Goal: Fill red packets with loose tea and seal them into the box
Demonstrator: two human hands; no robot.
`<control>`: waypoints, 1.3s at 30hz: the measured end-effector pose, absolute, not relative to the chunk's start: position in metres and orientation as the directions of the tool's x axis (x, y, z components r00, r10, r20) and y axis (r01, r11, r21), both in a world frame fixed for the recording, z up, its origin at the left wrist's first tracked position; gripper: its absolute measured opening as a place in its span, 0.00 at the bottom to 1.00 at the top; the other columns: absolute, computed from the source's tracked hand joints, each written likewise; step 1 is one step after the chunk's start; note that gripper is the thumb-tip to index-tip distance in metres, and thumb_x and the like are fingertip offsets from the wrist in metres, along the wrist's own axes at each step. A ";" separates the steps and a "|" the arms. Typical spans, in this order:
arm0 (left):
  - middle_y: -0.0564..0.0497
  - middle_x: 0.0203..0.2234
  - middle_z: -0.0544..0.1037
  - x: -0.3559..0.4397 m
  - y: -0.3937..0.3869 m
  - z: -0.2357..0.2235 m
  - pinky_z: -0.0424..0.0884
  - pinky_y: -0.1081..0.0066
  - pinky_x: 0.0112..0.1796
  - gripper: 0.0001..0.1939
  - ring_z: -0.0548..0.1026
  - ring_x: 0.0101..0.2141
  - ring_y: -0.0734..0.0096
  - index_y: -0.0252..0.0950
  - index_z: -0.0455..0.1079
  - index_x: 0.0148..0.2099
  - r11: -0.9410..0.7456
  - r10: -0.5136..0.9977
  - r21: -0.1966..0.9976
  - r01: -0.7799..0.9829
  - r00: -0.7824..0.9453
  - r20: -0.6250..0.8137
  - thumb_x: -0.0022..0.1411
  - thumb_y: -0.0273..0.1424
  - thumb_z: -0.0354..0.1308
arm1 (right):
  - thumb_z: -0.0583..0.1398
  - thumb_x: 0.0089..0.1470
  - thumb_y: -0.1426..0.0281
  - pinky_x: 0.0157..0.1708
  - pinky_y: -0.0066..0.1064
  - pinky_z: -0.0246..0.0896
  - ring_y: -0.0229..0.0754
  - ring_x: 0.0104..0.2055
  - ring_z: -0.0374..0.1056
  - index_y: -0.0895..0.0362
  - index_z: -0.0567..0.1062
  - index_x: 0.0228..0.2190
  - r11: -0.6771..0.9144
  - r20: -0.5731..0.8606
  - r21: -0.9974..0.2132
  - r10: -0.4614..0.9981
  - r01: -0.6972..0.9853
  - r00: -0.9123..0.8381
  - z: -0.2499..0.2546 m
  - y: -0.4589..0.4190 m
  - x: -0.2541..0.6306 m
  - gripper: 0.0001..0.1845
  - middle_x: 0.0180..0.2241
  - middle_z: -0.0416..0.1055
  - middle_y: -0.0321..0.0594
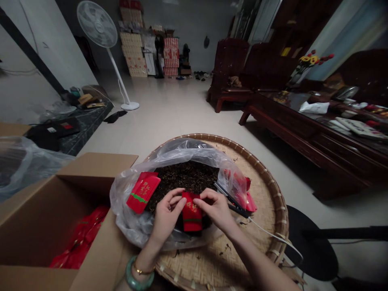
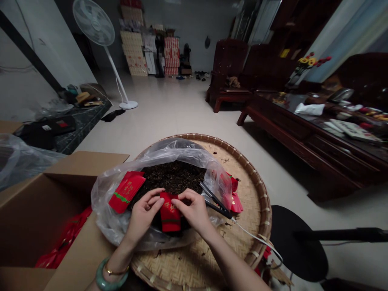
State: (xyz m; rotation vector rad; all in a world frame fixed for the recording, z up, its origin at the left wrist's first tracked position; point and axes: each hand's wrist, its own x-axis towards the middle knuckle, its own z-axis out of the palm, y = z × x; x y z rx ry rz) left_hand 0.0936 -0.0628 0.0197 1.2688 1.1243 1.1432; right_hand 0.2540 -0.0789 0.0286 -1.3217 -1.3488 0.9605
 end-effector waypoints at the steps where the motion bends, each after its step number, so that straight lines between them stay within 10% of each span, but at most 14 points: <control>1: 0.48 0.28 0.80 0.095 -0.063 0.018 0.75 0.72 0.31 0.16 0.79 0.30 0.67 0.33 0.71 0.40 0.000 0.997 0.999 -0.032 0.084 0.002 0.51 0.38 0.62 | 0.63 0.46 0.59 0.16 0.23 0.57 0.34 0.20 0.60 0.57 0.71 0.19 0.058 0.073 -0.983 0.994 0.172 0.081 0.028 -0.079 0.253 0.16 0.21 0.63 0.33; 12: 0.50 0.25 0.78 0.099 -0.063 0.011 0.73 0.73 0.30 0.13 0.75 0.26 0.71 0.32 0.74 0.30 0.106 0.994 0.986 -0.129 0.004 -0.107 0.47 0.37 0.65 | 0.66 0.41 0.57 0.16 0.23 0.59 0.32 0.18 0.59 0.58 0.71 0.20 -0.044 -0.042 -0.999 0.994 0.014 0.102 0.025 -0.082 0.249 0.17 0.18 0.64 0.32; 18: 0.50 0.29 0.76 0.101 -0.063 0.013 0.70 0.75 0.32 0.20 0.74 0.29 0.73 0.32 0.74 0.42 0.109 0.993 0.972 -0.206 0.072 -0.096 0.46 0.34 0.66 | 0.66 0.41 0.58 0.16 0.23 0.59 0.32 0.18 0.60 0.58 0.71 0.20 -0.048 -0.048 -0.999 0.994 -0.001 0.095 0.021 -0.083 0.249 0.16 0.19 0.65 0.32; 30: 0.58 0.16 0.69 0.097 -0.062 0.013 0.62 0.80 0.23 0.15 0.64 0.21 0.81 0.31 0.69 0.20 0.254 0.961 0.929 -0.268 0.180 -0.211 0.39 0.33 0.71 | 0.64 0.44 0.56 0.14 0.22 0.55 0.32 0.20 0.60 0.58 0.75 0.21 -0.008 -0.008 -0.997 1.000 0.073 -0.010 0.015 -0.079 0.254 0.17 0.24 0.65 0.36; 39: 0.50 0.25 0.78 0.103 -0.070 0.021 0.68 0.75 0.29 0.24 0.72 0.25 0.74 0.29 0.74 0.38 0.501 0.844 0.811 -0.303 0.376 -0.382 0.38 0.37 0.72 | 0.62 0.48 0.63 0.22 0.26 0.60 0.37 0.25 0.65 0.57 0.76 0.23 0.093 0.100 -0.977 0.995 0.194 0.025 0.016 -0.082 0.249 0.11 0.26 0.71 0.39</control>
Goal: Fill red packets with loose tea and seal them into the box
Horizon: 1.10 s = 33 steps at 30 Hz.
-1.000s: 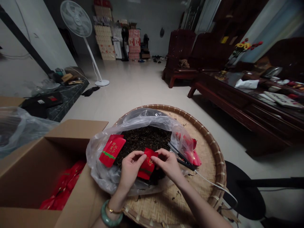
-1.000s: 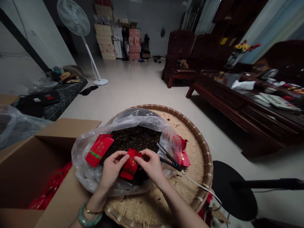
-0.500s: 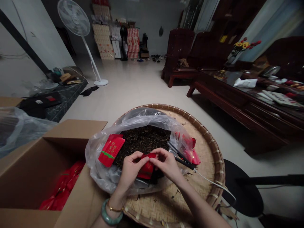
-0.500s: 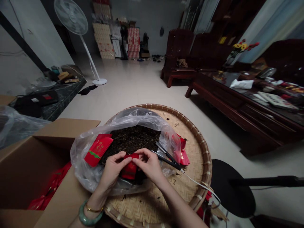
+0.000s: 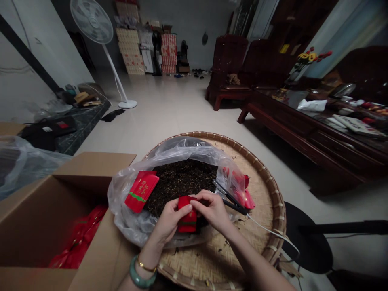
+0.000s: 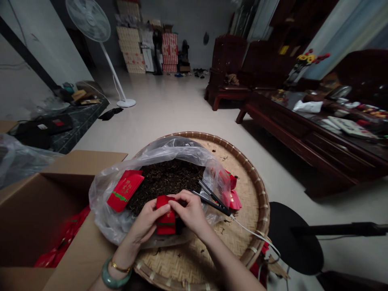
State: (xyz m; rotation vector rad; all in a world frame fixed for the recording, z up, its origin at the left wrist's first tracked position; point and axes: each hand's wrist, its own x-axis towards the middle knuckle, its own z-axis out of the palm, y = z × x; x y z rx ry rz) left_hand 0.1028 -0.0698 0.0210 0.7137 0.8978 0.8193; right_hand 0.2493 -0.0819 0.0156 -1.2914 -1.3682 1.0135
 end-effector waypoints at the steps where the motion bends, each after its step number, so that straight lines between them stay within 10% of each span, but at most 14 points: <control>1: 0.51 0.24 0.77 0.103 -0.070 0.021 0.67 0.76 0.28 0.24 0.72 0.24 0.75 0.29 0.74 0.36 0.507 0.839 0.813 -0.285 0.381 -0.389 0.38 0.38 0.72 | 0.62 0.48 0.64 0.24 0.27 0.61 0.38 0.26 0.66 0.57 0.76 0.23 0.109 0.117 -0.973 0.993 0.201 0.028 0.016 -0.083 0.250 0.09 0.26 0.72 0.40; 21: 0.51 0.22 0.77 0.104 -0.075 0.015 0.66 0.74 0.26 0.15 0.70 0.22 0.74 0.28 0.73 0.31 0.350 0.752 0.921 0.169 0.536 -0.384 0.39 0.30 0.68 | 0.65 0.49 0.66 0.27 0.25 0.58 0.35 0.26 0.67 0.57 0.79 0.22 0.202 0.121 -0.899 0.967 0.389 -0.222 0.039 -0.075 0.265 0.08 0.23 0.73 0.36; 33: 0.45 0.27 0.81 0.105 -0.074 0.019 0.71 0.73 0.26 0.18 0.77 0.23 0.69 0.30 0.70 0.34 0.455 0.706 0.882 0.122 0.554 -0.441 0.40 0.31 0.69 | 0.61 0.52 0.58 0.28 0.26 0.61 0.37 0.27 0.69 0.57 0.79 0.24 0.163 0.105 -0.931 0.977 0.328 -0.186 0.037 -0.066 0.276 0.16 0.24 0.75 0.37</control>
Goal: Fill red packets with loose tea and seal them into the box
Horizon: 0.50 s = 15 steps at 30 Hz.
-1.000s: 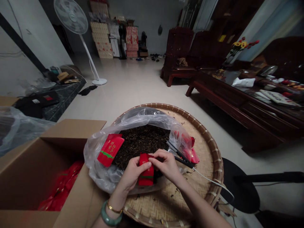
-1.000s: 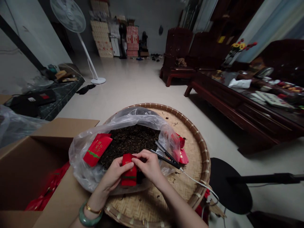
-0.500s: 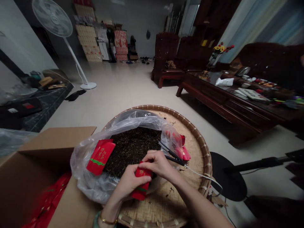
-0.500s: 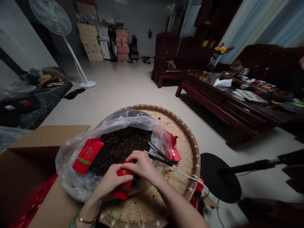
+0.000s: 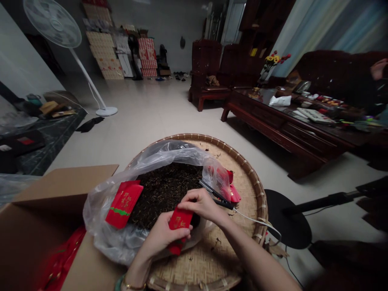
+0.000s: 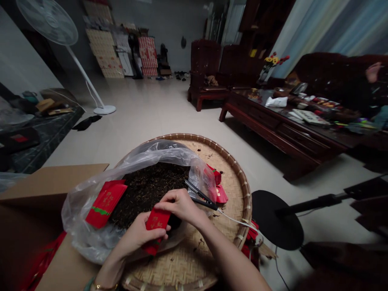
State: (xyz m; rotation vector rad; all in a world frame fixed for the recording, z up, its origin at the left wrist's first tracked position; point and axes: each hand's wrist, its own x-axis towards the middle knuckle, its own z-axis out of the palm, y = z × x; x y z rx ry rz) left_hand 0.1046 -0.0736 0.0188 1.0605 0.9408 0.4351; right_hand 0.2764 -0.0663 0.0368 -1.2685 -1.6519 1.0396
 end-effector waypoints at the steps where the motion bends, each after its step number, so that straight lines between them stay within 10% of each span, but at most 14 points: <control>1: 0.44 0.27 0.81 0.105 -0.073 0.018 0.71 0.73 0.26 0.19 0.77 0.23 0.69 0.30 0.70 0.34 0.459 0.723 0.882 0.102 0.535 -0.438 0.39 0.32 0.69 | 0.59 0.54 0.59 0.31 0.27 0.62 0.38 0.29 0.70 0.57 0.79 0.26 0.164 0.118 -0.918 0.982 0.361 -0.148 0.037 -0.065 0.282 0.16 0.26 0.75 0.37; 10: 0.39 0.33 0.81 0.100 -0.071 0.001 0.74 0.70 0.29 0.27 0.80 0.27 0.63 0.29 0.70 0.37 0.445 0.847 0.891 -0.087 0.363 -0.388 0.37 0.39 0.72 | 0.66 0.46 0.69 0.43 0.43 0.62 0.53 0.45 0.65 0.57 0.64 0.54 0.029 0.085 -0.417 0.996 0.909 0.007 -0.001 -0.080 0.335 0.34 0.46 0.68 0.52; 15: 0.39 0.33 0.82 0.102 -0.074 0.008 0.75 0.69 0.31 0.24 0.80 0.28 0.61 0.28 0.72 0.36 0.408 0.856 0.912 -0.049 0.366 -0.364 0.37 0.37 0.71 | 0.63 0.45 0.73 0.42 0.40 0.63 0.49 0.43 0.66 0.58 0.69 0.49 0.043 0.126 -0.526 0.992 0.849 0.027 -0.007 -0.077 0.338 0.27 0.41 0.69 0.47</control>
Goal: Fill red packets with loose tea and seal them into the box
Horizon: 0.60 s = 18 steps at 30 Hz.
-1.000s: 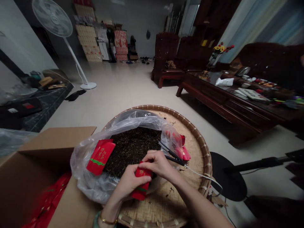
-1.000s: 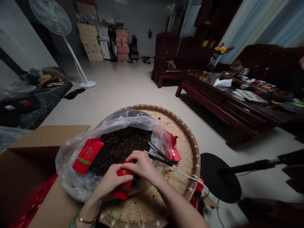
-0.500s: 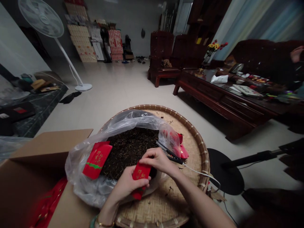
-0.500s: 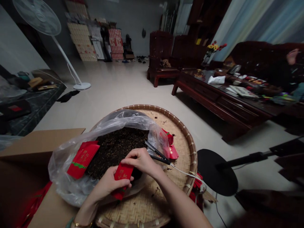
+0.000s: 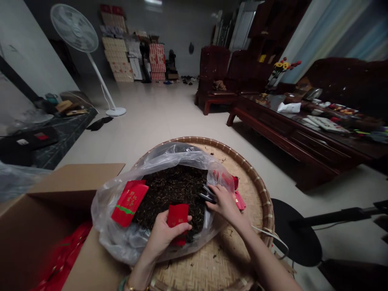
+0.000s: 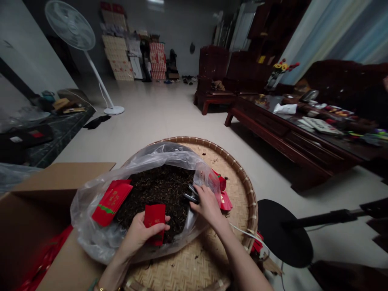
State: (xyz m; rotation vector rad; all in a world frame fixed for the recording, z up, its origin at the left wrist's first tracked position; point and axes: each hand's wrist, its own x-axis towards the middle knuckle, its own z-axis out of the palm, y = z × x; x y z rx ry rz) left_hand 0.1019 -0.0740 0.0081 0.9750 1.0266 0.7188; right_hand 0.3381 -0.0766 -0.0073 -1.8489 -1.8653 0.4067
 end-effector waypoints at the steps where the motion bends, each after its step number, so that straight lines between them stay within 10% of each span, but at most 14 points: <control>1: 0.39 0.33 0.82 0.102 -0.074 0.010 0.75 0.69 0.31 0.24 0.79 0.28 0.62 0.28 0.72 0.36 0.397 0.858 0.917 -0.030 0.368 -0.359 0.37 0.36 0.71 | 0.63 0.45 0.72 0.42 0.39 0.63 0.48 0.42 0.66 0.57 0.70 0.48 0.066 0.135 -0.593 0.991 0.802 0.018 -0.003 -0.076 0.339 0.25 0.40 0.69 0.45; 6: 0.43 0.32 0.82 0.101 -0.073 0.012 0.72 0.70 0.32 0.20 0.78 0.30 0.63 0.29 0.75 0.36 0.307 0.860 0.950 0.059 0.410 -0.304 0.39 0.34 0.70 | 0.65 0.45 0.67 0.41 0.34 0.63 0.44 0.43 0.67 0.55 0.70 0.49 0.215 0.128 -0.809 0.973 0.547 -0.194 0.043 -0.087 0.333 0.27 0.42 0.70 0.43; 18: 0.52 0.19 0.75 0.112 -0.077 0.022 0.65 0.74 0.26 0.11 0.69 0.22 0.71 0.29 0.75 0.27 0.250 0.854 0.953 0.174 0.424 -0.301 0.36 0.27 0.67 | 0.64 0.46 0.72 0.38 0.29 0.62 0.41 0.38 0.68 0.55 0.76 0.43 0.261 0.040 -0.786 0.926 0.560 -0.375 0.081 -0.087 0.283 0.19 0.35 0.71 0.39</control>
